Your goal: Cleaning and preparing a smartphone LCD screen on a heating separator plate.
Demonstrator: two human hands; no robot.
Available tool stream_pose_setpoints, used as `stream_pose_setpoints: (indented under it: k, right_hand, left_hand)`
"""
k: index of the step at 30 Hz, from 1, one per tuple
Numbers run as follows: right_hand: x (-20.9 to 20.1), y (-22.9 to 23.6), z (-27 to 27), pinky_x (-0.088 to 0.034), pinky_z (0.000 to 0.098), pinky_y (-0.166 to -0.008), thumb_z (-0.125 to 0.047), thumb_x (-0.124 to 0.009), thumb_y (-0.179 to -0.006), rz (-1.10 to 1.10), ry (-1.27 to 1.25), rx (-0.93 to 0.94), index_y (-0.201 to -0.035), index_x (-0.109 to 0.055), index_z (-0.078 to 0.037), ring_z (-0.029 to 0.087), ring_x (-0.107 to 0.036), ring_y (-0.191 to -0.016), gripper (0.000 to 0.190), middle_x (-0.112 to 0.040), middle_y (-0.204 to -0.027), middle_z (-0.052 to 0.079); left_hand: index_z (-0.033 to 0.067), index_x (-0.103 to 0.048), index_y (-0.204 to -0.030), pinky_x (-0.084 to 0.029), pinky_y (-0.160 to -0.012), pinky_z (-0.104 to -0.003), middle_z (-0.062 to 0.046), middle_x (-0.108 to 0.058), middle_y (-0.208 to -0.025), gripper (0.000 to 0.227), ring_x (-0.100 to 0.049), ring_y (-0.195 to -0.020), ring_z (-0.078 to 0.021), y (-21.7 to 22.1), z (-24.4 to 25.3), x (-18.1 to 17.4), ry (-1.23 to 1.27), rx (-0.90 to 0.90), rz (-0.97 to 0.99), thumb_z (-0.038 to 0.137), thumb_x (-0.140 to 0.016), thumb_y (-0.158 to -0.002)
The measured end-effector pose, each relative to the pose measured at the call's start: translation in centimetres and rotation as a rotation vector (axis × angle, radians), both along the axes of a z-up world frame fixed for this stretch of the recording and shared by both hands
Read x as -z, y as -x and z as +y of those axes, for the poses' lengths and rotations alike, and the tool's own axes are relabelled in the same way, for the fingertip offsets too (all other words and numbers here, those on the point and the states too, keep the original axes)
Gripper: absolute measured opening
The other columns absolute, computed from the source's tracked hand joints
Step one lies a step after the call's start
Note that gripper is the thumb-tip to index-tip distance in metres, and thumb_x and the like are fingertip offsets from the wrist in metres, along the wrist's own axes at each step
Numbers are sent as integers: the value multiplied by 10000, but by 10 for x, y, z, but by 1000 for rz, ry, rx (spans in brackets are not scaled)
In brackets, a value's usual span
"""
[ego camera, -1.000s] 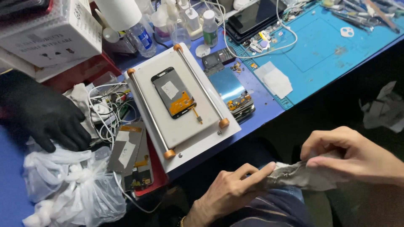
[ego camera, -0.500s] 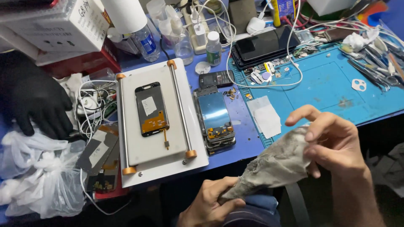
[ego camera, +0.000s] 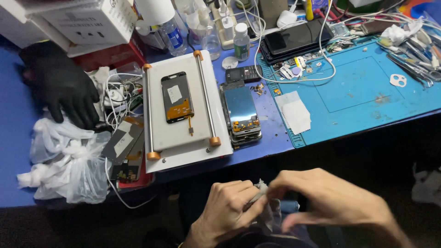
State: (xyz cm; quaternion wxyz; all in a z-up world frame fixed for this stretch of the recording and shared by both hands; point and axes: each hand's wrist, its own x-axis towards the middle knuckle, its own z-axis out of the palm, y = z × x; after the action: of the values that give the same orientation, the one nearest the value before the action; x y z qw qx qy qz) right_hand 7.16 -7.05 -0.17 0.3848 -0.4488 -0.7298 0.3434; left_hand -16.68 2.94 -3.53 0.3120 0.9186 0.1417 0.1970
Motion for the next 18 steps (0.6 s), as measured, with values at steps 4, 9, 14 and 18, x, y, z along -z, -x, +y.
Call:
stream_pose_setpoints:
  k: [4, 9, 14, 18]
  right_hand:
    - [30, 27, 22, -577, 376, -684, -281, -884, -810, -148, 214, -17, -955, -631, -54, 264, -733, -817, 369, -740, -899, 70]
    - [17, 36, 47, -584, 361, -677, -172, -835, -835, -88, 269, -97, -967, -678, -80, 248, -748, -812, 225, -740, -902, 59]
    - [12, 53, 72, -546, 355, -642, -201, -895, -769, 14, 184, -105, -976, -619, -29, 273, -697, -786, 385, -686, -892, 88]
    - [28, 52, 74, -586, 350, -654, -124, -833, -793, -63, 329, -25, -942, -666, -45, 247, -738, -757, 237, -734, -854, 74]
  left_hand:
    - [50, -687, -932, -532, -620, -359, -92, -672, -812, 216, -681, -723, -270, 16, 15, 6, 168, 119, -42, 241, -701, -1031]
    - [21, -658, -841, -494, -568, -348, -103, -644, -729, 342, -656, -644, -230, 29, 54, 9, 332, 266, 0, 303, -835, -921]
    - [5, -662, -918, -521, -625, -319, -101, -660, -790, 409, -674, -718, -156, 43, 83, 35, 592, 379, -40, 325, -911, -862]
    - [-15, -647, -911, -522, -661, -311, -94, -658, -746, 410, -662, -705, -128, 44, 91, 50, 669, 397, 51, 296, -912, -881]
